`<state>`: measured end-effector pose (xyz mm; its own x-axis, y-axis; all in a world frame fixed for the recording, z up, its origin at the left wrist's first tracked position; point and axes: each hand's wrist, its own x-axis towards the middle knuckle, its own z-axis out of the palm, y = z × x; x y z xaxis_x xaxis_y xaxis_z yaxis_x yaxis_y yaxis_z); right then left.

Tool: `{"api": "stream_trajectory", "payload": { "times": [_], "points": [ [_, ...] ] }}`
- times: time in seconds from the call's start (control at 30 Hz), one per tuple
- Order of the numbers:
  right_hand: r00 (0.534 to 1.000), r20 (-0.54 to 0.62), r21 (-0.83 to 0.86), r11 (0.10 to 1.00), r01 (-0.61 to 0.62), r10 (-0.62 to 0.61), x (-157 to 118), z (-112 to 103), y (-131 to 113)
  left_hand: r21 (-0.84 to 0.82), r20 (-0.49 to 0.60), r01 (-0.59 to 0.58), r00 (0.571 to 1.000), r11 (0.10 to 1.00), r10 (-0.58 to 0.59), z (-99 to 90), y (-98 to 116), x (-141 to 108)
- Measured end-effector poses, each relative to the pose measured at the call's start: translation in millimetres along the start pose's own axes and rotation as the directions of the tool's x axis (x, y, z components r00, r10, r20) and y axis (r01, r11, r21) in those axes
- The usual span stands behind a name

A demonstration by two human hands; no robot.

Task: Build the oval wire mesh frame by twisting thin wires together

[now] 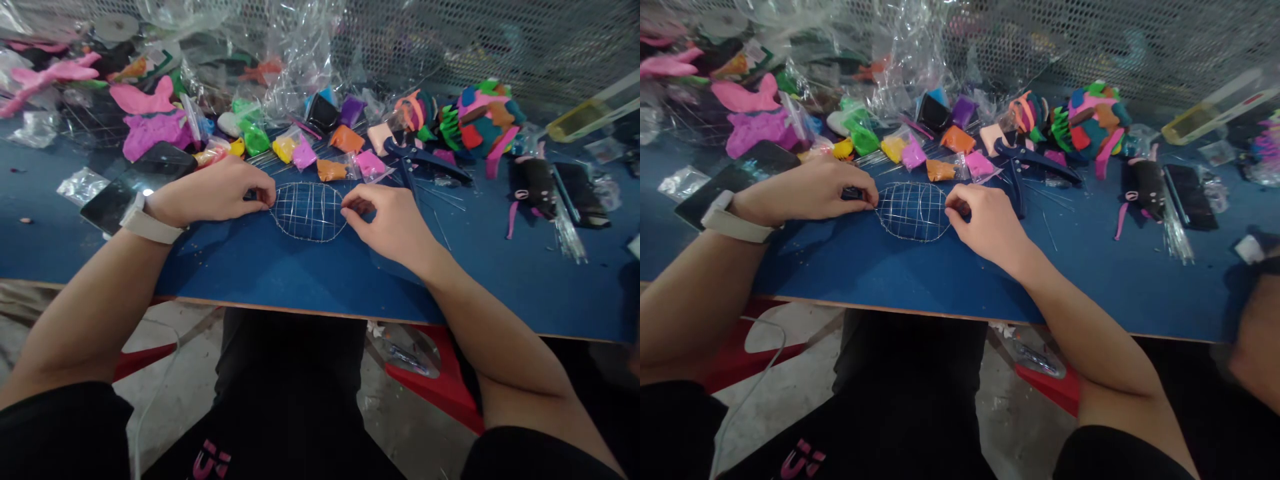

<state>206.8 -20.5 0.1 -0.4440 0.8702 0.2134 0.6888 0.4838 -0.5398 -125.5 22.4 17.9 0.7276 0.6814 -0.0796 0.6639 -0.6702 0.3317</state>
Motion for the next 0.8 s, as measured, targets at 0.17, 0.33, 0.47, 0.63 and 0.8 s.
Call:
{"api": "stream_trajectory", "payload": {
  "times": [0.17,0.33,0.47,0.63,0.8],
  "points": [
    [0.999,0.011,0.012,0.999,-0.039,0.039,-1.6,-0.8,-1.9,-0.011,-0.008,-0.007,1.0,1.0,0.007,1.9,-3.1,-0.3],
    [0.993,0.011,0.056,0.992,-0.115,0.114,-2.3,2.6,-2.0,-0.025,0.005,0.013,1.0,1.0,-0.013,2.3,-2.7,-0.2],
    [0.989,0.018,0.114,0.982,-0.151,0.149,-1.9,6.7,-1.0,-0.037,0.023,0.027,0.999,0.999,-0.026,0.3,-0.4,-0.2],
    [0.987,0.032,0.193,0.968,-0.16,0.157,-0.3,11.3,3.1,-0.046,0.037,0.034,0.999,0.998,-0.032,-1.7,0.9,-0.1],
    [0.99,0.025,0.166,0.976,-0.144,0.142,0.2,13.0,2.7,-0.035,0.016,0.018,1.0,0.999,-0.018,-1.7,0.5,-0.3]
  ]
}}
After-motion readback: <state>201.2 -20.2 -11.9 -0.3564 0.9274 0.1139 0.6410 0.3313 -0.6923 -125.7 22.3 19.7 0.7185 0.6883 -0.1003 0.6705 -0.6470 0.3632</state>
